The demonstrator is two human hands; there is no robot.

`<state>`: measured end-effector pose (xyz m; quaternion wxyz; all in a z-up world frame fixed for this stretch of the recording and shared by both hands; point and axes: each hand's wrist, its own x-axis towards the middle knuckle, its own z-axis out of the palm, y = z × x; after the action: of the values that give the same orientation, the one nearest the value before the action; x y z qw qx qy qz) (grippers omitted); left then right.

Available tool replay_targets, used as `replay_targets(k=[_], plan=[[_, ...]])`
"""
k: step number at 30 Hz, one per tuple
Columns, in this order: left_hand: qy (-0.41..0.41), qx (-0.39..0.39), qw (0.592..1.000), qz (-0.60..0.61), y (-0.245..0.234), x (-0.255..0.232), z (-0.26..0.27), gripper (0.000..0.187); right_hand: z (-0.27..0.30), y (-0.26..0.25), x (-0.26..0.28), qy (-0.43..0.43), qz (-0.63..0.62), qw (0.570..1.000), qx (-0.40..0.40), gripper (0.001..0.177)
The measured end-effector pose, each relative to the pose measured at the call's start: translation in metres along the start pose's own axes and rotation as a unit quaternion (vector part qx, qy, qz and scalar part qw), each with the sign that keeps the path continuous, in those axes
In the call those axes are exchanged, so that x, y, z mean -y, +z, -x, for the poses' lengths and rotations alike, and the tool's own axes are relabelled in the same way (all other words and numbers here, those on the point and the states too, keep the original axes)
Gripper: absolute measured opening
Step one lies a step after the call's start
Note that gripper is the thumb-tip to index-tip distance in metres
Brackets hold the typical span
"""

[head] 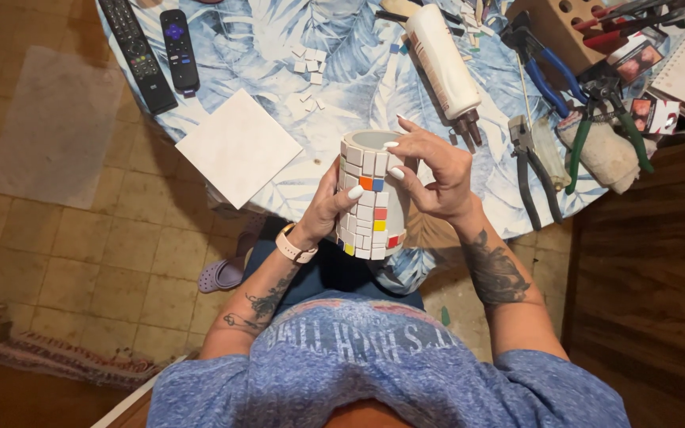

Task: Applying small square tiles to a cylindrical container using glue

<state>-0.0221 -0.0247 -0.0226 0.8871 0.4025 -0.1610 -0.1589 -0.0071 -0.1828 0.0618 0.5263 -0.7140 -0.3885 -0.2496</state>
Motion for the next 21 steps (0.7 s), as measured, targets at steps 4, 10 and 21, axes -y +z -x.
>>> replay_targets(k=[4,10,21], plan=[[0.002,-0.002,1.000,0.013,0.0038,-0.0027,-0.0001,0.058,-0.0001,-0.0008,0.0003,0.004,0.001,1.000,0.004,0.018],[0.002,0.004,1.000,0.002,0.0050,-0.0047,-0.0002,0.057,0.0001,-0.0015,0.0018,0.010,0.005,1.000,0.005,0.017],[-0.001,0.004,1.000,-0.003,0.0008,-0.0011,0.0006,0.059,-0.0004,-0.0041,0.0016,0.018,0.002,1.000,0.020,0.016]])
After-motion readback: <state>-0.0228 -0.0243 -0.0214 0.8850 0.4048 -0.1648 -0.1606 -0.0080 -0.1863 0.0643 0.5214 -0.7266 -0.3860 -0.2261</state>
